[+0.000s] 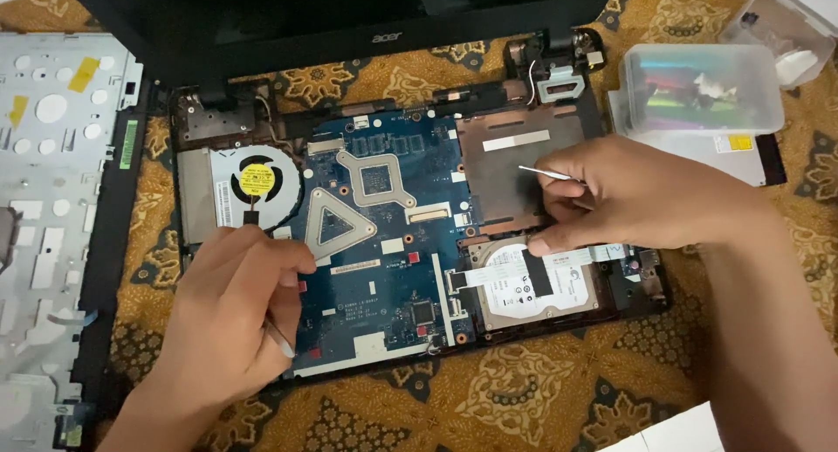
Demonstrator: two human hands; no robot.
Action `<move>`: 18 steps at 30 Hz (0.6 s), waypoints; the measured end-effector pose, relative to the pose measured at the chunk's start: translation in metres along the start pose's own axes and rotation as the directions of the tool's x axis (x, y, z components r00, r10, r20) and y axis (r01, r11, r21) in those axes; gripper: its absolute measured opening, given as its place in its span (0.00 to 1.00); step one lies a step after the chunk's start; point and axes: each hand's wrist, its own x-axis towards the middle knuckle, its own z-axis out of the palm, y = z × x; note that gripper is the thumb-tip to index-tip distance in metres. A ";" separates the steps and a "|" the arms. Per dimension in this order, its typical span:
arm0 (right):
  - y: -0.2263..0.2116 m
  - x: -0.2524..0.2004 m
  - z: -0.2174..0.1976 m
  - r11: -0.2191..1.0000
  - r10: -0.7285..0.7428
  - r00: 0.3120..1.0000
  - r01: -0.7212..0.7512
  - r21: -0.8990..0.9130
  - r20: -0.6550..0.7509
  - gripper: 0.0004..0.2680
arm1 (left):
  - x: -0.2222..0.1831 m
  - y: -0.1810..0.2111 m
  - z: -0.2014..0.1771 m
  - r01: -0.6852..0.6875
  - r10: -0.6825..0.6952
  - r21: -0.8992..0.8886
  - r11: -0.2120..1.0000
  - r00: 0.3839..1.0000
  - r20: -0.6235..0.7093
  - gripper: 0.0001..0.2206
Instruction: Disconnecting ribbon cables and small connectors from a laptop motherboard using tweezers and a prying tool.
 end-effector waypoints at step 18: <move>-0.004 0.004 0.002 0.991 -0.049 0.999 0.047 -0.124 -0.014 0.22 | -0.006 -0.005 0.003 0.014 -0.013 -0.020 1.000 1.000 0.022 0.06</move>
